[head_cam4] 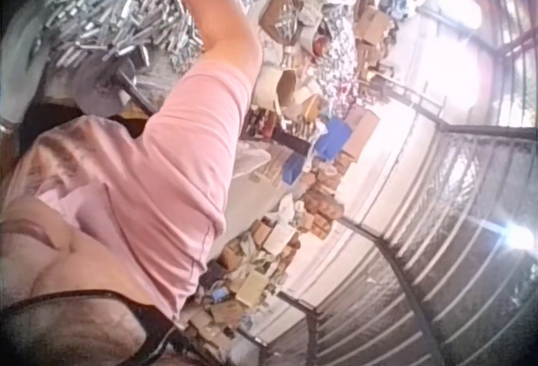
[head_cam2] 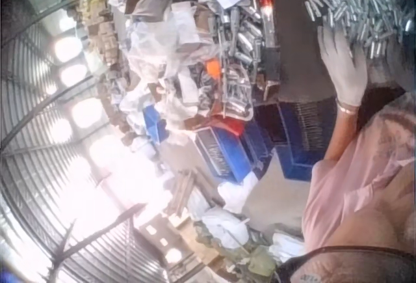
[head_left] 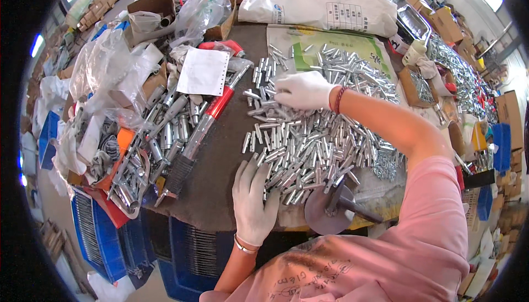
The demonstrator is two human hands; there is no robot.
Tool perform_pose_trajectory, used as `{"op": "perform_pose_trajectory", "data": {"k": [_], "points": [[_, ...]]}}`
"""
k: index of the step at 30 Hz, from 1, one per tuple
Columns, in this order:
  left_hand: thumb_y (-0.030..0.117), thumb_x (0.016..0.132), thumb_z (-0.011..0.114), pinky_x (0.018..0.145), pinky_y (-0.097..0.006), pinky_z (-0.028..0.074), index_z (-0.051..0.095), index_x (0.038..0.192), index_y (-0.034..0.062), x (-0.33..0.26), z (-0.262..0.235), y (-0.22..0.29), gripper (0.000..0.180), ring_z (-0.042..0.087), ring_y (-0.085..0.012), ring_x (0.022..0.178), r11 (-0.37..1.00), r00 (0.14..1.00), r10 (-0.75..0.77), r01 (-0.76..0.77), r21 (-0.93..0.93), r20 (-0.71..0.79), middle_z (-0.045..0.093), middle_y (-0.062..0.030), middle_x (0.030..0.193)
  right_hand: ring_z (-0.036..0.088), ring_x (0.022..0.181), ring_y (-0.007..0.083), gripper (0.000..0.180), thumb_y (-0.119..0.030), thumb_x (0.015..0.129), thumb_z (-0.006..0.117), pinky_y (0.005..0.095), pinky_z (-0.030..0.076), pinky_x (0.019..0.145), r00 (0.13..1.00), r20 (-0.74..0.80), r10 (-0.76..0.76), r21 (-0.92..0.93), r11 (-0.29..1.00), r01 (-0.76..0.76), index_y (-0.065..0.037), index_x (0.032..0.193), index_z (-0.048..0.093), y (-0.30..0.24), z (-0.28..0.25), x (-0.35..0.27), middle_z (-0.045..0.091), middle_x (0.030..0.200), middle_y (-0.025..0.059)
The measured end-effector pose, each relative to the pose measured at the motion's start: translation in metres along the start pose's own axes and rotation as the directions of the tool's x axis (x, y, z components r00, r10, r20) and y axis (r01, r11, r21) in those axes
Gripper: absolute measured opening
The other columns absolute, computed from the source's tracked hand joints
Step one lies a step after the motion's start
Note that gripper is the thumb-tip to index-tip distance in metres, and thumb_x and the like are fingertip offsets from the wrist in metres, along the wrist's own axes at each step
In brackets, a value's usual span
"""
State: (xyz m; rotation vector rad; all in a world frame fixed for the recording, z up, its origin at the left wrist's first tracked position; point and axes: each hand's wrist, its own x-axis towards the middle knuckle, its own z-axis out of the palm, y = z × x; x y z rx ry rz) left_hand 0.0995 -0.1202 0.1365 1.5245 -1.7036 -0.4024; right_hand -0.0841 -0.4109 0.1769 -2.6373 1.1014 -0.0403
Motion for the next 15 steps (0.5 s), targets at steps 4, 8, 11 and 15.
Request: {"op": "perform_pose_trajectory", "data": {"k": [4,8,11,15], "points": [[0.007,0.087,0.080,0.123,-0.059,0.042,0.063,0.149,-0.0004,0.000,0.000,0.000,0.065,0.052,-0.0533,0.147,0.999,0.999,0.023,-0.024,0.039,0.027,0.058,-0.0289,0.155,0.075,0.100,0.0438,0.033,-0.039,0.104,0.061,0.0567,0.060,0.089,0.987,-0.157,-0.048,0.048,0.997,0.056,-0.011,0.113,0.077,-0.024,0.009,-0.032,0.077,0.102,0.0203],[0.009,0.087,0.082,0.122,-0.060,0.042,0.063,0.149,-0.0006,0.000,-0.001,0.000,0.065,0.052,-0.0534,0.146,0.999,0.999,0.026,-0.027,0.032,0.035,0.060,-0.0283,0.151,0.071,0.102,0.0407,0.023,-0.025,0.096,0.069,0.0545,0.058,0.092,0.968,-0.160,-0.192,0.044,0.979,0.201,-0.010,0.112,0.077,-0.051,-0.002,-0.059,0.071,0.101,0.0161],[0.010,0.087,0.082,0.122,-0.060,0.043,0.063,0.149,-0.0008,0.001,-0.001,0.000,0.066,0.053,-0.0532,0.145,1.000,0.999,0.025,-0.025,0.019,0.028,0.062,-0.0274,0.149,0.074,0.101,0.0365,0.026,-0.033,0.098,0.069,0.0515,0.060,0.090,0.970,-0.067,-0.234,0.072,0.968,0.239,-0.012,0.109,0.079,-0.062,-0.013,-0.080,0.070,0.100,0.0148],[0.008,0.087,0.080,0.122,-0.059,0.042,0.064,0.147,-0.0021,0.000,-0.002,0.000,0.063,0.054,-0.0531,0.145,1.000,0.999,0.005,-0.005,-0.010,0.040,0.062,-0.0274,0.149,0.078,0.100,0.0380,0.030,-0.039,0.102,0.070,0.0474,0.062,0.090,0.963,-0.270,0.020,0.119,0.993,0.012,-0.013,0.104,0.084,-0.003,-0.028,-0.031,0.079,0.104,0.0156]]}}
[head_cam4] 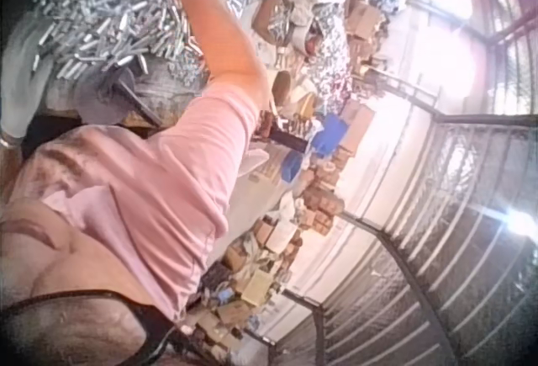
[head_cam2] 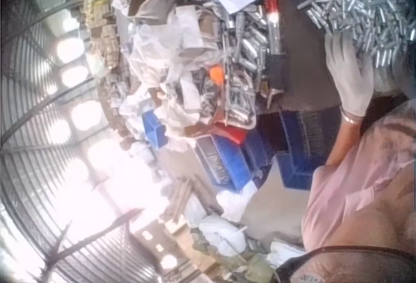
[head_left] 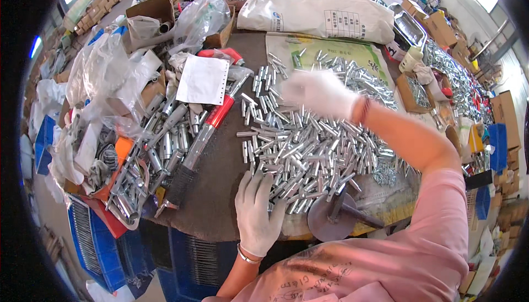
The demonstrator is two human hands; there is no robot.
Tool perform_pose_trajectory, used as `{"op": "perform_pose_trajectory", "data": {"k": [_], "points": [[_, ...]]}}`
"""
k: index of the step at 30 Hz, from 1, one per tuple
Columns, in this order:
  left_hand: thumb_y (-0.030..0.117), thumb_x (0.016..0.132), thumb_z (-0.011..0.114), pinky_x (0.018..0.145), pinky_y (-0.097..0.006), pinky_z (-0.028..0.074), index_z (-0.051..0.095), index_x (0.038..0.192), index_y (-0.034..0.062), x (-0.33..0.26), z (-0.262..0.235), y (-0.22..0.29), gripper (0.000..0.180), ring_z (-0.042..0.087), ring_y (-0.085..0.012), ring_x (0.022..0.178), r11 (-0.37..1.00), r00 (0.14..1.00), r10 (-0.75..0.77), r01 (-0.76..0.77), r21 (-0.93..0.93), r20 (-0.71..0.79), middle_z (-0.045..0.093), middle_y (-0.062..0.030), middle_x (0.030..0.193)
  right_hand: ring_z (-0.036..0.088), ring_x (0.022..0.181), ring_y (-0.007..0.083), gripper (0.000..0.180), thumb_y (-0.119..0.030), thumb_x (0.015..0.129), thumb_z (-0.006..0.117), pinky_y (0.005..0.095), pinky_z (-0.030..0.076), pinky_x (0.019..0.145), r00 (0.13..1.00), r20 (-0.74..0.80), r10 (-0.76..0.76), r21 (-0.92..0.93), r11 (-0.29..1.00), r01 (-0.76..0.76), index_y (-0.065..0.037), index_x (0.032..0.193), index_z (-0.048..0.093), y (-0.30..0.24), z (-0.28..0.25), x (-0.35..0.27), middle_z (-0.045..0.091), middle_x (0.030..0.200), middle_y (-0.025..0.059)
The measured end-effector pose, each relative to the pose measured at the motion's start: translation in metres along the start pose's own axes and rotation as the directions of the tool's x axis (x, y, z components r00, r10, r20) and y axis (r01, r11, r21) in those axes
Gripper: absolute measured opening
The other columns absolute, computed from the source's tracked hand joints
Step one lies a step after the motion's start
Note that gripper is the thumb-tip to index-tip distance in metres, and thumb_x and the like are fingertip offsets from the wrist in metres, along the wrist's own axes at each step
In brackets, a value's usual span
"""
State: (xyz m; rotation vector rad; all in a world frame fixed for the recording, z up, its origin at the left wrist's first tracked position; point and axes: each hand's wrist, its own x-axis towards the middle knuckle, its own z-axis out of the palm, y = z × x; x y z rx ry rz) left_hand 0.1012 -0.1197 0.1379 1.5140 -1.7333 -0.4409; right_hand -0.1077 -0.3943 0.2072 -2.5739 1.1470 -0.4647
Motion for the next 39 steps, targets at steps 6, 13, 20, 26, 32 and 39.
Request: {"op": "perform_pose_trajectory", "data": {"k": [6,13,20,26,32,39], "points": [[0.000,0.081,0.079,0.126,-0.058,0.040,0.065,0.146,-0.0042,0.000,-0.002,0.001,0.067,0.053,-0.0534,0.147,0.997,0.997,-0.074,0.073,-0.037,-0.026,0.061,-0.0279,0.151,0.075,0.118,0.0418,0.048,-0.041,0.099,0.067,0.0468,0.058,0.106,0.932,-0.115,0.343,0.052,0.939,-0.339,-0.009,0.131,0.082,0.161,0.014,0.162,0.079,0.127,0.0244],[-0.003,0.079,0.078,0.124,-0.059,0.043,0.065,0.144,-0.0051,-0.002,-0.003,-0.002,0.066,0.056,-0.0537,0.144,0.995,0.991,-0.082,0.075,-0.062,-0.108,0.062,-0.0287,0.151,0.072,0.129,0.0406,0.078,-0.071,0.090,0.071,0.0461,0.055,0.112,0.904,-0.078,0.421,-0.053,0.903,-0.425,-0.008,0.135,0.078,0.126,0.050,0.177,0.076,0.138,0.0244],[0.002,0.086,0.078,0.122,-0.059,0.044,0.067,0.141,-0.0054,-0.002,0.001,-0.005,0.057,0.055,-0.0536,0.143,0.996,0.988,-0.081,0.076,-0.046,-0.133,0.063,-0.0291,0.147,0.074,0.121,0.0409,0.062,-0.063,0.093,0.072,0.0487,0.058,0.106,0.954,0.106,0.280,-0.152,0.953,-0.262,-0.007,0.118,0.079,0.049,0.077,0.152,0.078,0.125,0.0263],[-0.002,0.088,0.072,0.123,-0.057,0.043,0.068,0.140,-0.0055,-0.004,0.004,-0.006,0.052,0.057,-0.0518,0.143,0.996,0.983,-0.068,0.058,-0.063,-0.169,0.065,-0.0280,0.145,0.075,0.112,0.0453,0.045,-0.049,0.096,0.069,0.0512,0.058,0.103,0.972,0.176,0.156,-0.103,0.985,-0.140,-0.010,0.116,0.077,0.017,0.084,0.114,0.078,0.115,0.0265],[-0.004,0.088,0.069,0.124,-0.056,0.043,0.067,0.140,-0.0053,-0.004,0.005,-0.006,0.052,0.058,-0.0516,0.142,0.995,0.979,-0.038,0.018,-0.100,-0.198,0.065,-0.0283,0.145,0.075,0.109,0.0462,0.033,-0.031,0.099,0.062,0.0548,0.059,0.099,0.960,0.279,0.022,0.136,0.989,-0.062,-0.006,0.117,0.076,-0.017,0.074,0.047,0.078,0.111,0.0270],[-0.004,0.087,0.075,0.118,-0.057,0.048,0.068,0.139,-0.0062,-0.006,0.007,-0.010,0.052,0.061,-0.0505,0.137,0.998,0.979,-0.022,0.008,-0.067,-0.201,0.067,-0.0286,0.140,0.076,0.106,0.0411,0.035,-0.038,0.096,0.069,0.0527,0.060,0.097,0.960,0.166,-0.225,0.083,0.973,0.213,-0.012,0.113,0.084,-0.066,0.027,-0.036,0.075,0.103,0.0227]]}}
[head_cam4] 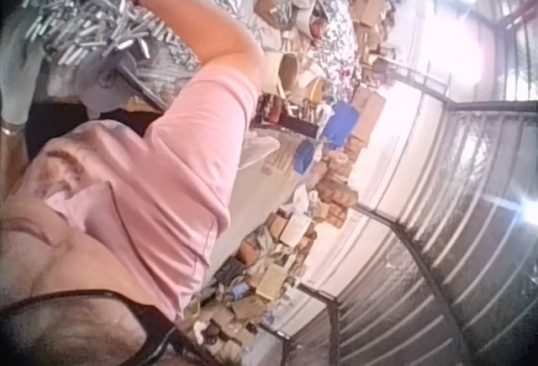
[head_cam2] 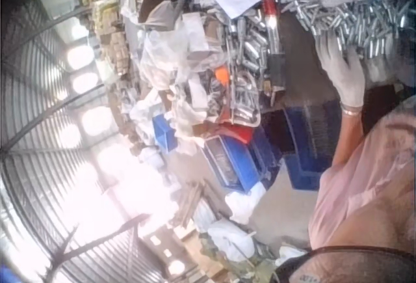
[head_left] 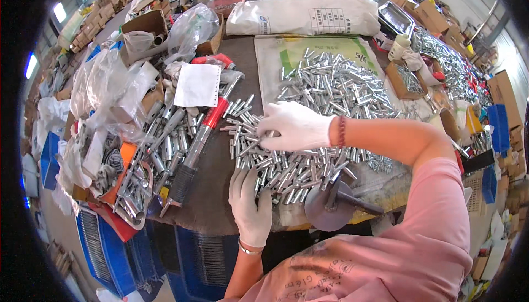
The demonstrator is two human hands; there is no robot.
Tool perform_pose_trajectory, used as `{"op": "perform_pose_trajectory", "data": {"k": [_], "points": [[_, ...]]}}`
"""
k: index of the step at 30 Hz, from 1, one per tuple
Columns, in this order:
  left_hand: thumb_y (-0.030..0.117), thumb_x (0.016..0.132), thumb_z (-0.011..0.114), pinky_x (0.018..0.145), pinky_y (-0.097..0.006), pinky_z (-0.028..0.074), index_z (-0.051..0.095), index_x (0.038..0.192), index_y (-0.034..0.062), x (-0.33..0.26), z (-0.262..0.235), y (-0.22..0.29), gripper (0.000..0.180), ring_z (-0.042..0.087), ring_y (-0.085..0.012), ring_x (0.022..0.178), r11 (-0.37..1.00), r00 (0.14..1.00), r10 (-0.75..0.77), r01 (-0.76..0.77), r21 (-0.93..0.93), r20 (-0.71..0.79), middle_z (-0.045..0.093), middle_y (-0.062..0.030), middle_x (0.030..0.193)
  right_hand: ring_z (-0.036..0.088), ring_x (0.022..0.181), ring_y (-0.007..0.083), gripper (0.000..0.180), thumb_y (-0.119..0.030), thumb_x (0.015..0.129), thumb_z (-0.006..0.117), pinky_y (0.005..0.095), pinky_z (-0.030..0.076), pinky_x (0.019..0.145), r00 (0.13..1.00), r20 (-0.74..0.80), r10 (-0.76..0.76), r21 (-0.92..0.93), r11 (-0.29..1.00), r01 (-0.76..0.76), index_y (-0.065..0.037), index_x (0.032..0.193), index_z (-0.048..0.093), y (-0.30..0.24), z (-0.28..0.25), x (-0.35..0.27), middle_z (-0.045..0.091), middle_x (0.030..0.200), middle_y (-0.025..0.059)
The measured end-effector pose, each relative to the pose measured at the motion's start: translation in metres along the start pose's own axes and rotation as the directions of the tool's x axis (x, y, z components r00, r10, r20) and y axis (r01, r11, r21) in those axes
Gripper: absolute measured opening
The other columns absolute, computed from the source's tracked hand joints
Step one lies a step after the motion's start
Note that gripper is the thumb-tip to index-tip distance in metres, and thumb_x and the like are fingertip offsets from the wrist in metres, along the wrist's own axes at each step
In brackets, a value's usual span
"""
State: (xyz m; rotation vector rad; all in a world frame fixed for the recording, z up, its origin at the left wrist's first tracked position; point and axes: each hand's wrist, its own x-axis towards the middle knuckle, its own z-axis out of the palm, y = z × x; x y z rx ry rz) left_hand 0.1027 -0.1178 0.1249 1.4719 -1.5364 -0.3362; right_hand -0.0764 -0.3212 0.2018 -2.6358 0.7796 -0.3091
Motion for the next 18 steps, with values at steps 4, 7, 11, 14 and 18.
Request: {"op": "perform_pose_trajectory", "data": {"k": [4,7,11,14,18], "points": [[-0.003,0.088,0.075,0.118,-0.057,0.047,0.069,0.138,-0.0055,-0.001,0.000,-0.001,0.051,0.061,-0.0492,0.136,1.000,1.000,-0.019,0.019,-0.021,0.023,0.067,-0.0272,0.139,0.075,0.103,0.0392,0.032,-0.037,0.101,0.068,0.0525,0.059,0.096,0.995,-0.094,0.027,-0.106,0.994,-0.036,-0.009,0.106,0.082,0.081,-0.045,0.031,0.078,0.111,0.0164],[-0.004,0.087,0.075,0.119,-0.056,0.047,0.070,0.138,-0.0050,0.000,-0.002,0.002,0.051,0.061,-0.0487,0.136,1.000,0.999,-0.025,0.025,-0.013,0.028,0.068,-0.0261,0.139,0.077,0.105,0.0427,0.040,-0.039,0.100,0.066,0.0518,0.059,0.096,0.908,-0.282,0.309,-0.215,0.902,-0.373,-0.005,0.114,0.082,0.183,-0.082,0.060,0.081,0.111,0.0222],[-0.005,0.086,0.073,0.118,-0.056,0.049,0.072,0.133,-0.0053,0.004,-0.003,0.005,0.047,0.063,-0.0489,0.133,1.000,0.999,-0.022,0.023,-0.015,0.026,0.070,-0.0258,0.137,0.078,0.112,0.0408,0.047,-0.048,0.096,0.073,0.0487,0.060,0.102,0.792,-0.275,0.545,-0.218,0.767,-0.604,-0.008,0.120,0.083,0.267,-0.075,0.069,0.082,0.116,0.0223],[-0.006,0.085,0.072,0.116,-0.056,0.050,0.073,0.131,-0.0053,0.006,-0.004,0.004,0.046,0.065,-0.0487,0.132,0.999,0.999,-0.026,0.027,-0.026,0.028,0.071,-0.0255,0.135,0.076,0.118,0.0416,0.057,-0.055,0.094,0.073,0.0488,0.059,0.104,0.770,-0.236,0.592,-0.190,0.749,-0.634,-0.007,0.124,0.080,0.281,-0.052,0.078,0.080,0.123,0.0250],[-0.006,0.086,0.072,0.116,-0.056,0.050,0.073,0.131,-0.0052,0.005,-0.002,0.003,0.046,0.065,-0.0487,0.132,0.999,0.999,-0.019,0.020,-0.035,0.027,0.071,-0.0257,0.134,0.074,0.113,0.0437,0.059,-0.056,0.098,0.069,0.0494,0.057,0.101,0.904,-0.067,0.421,-0.144,0.893,-0.427,-0.004,0.125,0.076,0.261,-0.031,0.090,0.079,0.121,0.0262]]}}
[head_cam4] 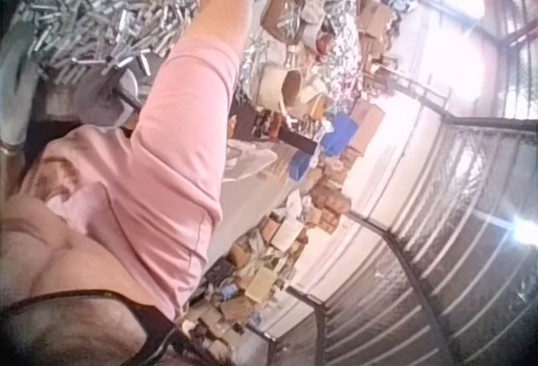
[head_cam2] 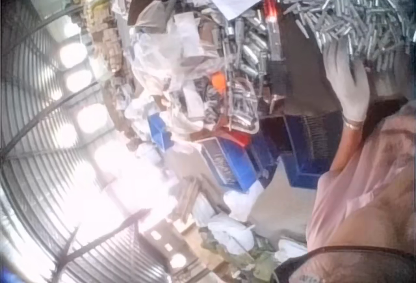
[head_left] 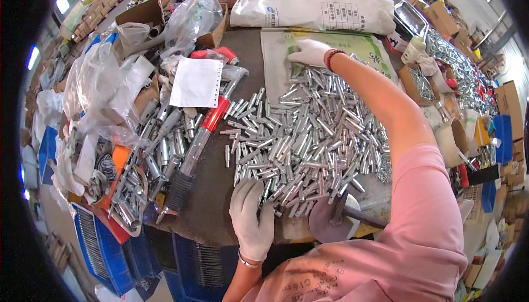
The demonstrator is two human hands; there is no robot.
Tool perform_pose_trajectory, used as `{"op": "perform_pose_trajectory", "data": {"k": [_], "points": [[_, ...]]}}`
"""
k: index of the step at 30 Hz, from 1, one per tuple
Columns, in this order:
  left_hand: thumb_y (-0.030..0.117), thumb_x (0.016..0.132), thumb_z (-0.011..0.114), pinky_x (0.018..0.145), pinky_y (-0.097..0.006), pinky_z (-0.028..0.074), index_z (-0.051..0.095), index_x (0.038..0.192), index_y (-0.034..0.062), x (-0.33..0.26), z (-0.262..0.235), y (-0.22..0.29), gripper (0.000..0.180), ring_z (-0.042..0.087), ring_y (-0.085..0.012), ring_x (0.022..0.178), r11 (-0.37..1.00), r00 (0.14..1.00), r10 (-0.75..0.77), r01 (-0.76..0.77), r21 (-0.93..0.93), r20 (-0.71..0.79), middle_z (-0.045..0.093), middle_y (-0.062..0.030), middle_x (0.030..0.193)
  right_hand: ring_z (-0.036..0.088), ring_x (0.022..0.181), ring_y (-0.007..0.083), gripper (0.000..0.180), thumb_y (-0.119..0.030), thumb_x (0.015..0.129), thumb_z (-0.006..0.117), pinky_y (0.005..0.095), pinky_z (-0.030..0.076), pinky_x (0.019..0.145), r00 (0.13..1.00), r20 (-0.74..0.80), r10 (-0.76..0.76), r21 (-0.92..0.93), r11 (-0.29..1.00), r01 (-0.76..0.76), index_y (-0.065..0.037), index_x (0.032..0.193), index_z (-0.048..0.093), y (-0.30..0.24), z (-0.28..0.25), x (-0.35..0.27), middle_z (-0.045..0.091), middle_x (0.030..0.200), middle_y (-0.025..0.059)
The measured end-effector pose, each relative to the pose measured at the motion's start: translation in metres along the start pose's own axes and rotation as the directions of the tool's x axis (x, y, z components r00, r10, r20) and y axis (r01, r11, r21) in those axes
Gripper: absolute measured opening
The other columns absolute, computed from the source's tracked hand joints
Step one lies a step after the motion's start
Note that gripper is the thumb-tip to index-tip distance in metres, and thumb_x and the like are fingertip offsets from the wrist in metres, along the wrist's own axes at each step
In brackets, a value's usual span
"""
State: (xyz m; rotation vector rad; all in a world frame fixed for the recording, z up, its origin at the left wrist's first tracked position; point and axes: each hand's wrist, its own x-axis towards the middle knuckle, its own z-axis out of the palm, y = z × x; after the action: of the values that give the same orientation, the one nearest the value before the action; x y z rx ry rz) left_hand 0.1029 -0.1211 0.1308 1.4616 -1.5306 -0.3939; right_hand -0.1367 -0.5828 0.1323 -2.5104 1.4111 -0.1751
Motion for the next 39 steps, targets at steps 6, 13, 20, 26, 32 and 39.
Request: {"op": "perform_pose_trajectory", "data": {"k": [6,13,20,26,32,39], "points": [[-0.008,0.086,0.070,0.117,-0.054,0.049,0.072,0.132,-0.0058,-0.002,0.001,0.001,0.047,0.065,-0.0471,0.132,1.000,1.000,-0.003,0.003,0.001,-0.009,0.070,-0.0261,0.136,0.071,0.121,0.0480,0.049,-0.046,0.102,0.062,0.0527,0.057,0.107,0.979,0.181,-0.093,-0.042,0.994,0.102,-0.007,0.128,0.075,-0.085,0.009,-0.049,0.073,0.127,0.0276],[-0.007,0.087,0.073,0.115,-0.054,0.050,0.072,0.133,-0.0052,-0.005,0.003,-0.004,0.046,0.065,-0.0466,0.130,0.999,0.999,0.037,-0.037,0.024,-0.013,0.071,-0.0256,0.134,0.074,0.115,0.0443,0.036,-0.035,0.103,0.056,0.0540,0.059,0.103,0.974,0.129,-0.188,0.135,0.976,0.171,-0.017,0.123,0.080,-0.170,0.004,-0.129,0.078,0.116,0.0229],[-0.007,0.088,0.073,0.114,-0.054,0.051,0.072,0.132,-0.0053,-0.006,0.003,-0.004,0.044,0.065,-0.0464,0.129,1.000,1.000,0.023,-0.024,-0.012,-0.009,0.071,-0.0256,0.133,0.076,0.103,0.0416,0.030,-0.034,0.103,0.063,0.0521,0.061,0.094,0.885,-0.124,-0.448,0.163,0.871,0.464,-0.018,0.114,0.086,-0.194,-0.013,-0.202,0.076,0.107,0.0192],[-0.007,0.087,0.074,0.115,-0.055,0.051,0.072,0.131,-0.0050,-0.004,0.001,-0.002,0.045,0.066,-0.0473,0.128,1.000,1.000,0.017,-0.017,0.004,0.001,0.071,-0.0248,0.132,0.072,0.116,0.0430,0.037,-0.038,0.100,0.065,0.0500,0.058,0.101,0.971,-0.200,-0.128,-0.127,0.987,0.104,-0.010,0.117,0.083,-0.064,-0.056,-0.080,0.077,0.116,0.0231],[-0.005,0.087,0.074,0.116,-0.055,0.050,0.073,0.132,-0.0038,-0.002,-0.001,0.000,0.045,0.065,-0.0476,0.131,1.000,1.000,0.019,-0.019,0.005,0.003,0.071,-0.0246,0.134,0.075,0.117,0.0433,0.062,-0.058,0.096,0.068,0.0507,0.058,0.105,0.963,-0.061,0.262,-0.186,0.945,-0.269,-0.006,0.127,0.077,-0.001,-0.038,-0.033,0.079,0.123,0.0247],[-0.006,0.087,0.075,0.115,-0.055,0.050,0.073,0.131,-0.0033,-0.002,-0.001,-0.001,0.045,0.065,-0.0468,0.131,0.999,0.999,0.032,-0.032,0.008,0.014,0.071,-0.0238,0.134,0.077,0.109,0.0401,0.044,-0.049,0.098,0.068,0.0501,0.059,0.095,0.996,0.057,-0.061,-0.155,0.985,0.069,-0.009,0.117,0.074,-0.060,-0.014,-0.048,0.080,0.115,0.0205]]}}
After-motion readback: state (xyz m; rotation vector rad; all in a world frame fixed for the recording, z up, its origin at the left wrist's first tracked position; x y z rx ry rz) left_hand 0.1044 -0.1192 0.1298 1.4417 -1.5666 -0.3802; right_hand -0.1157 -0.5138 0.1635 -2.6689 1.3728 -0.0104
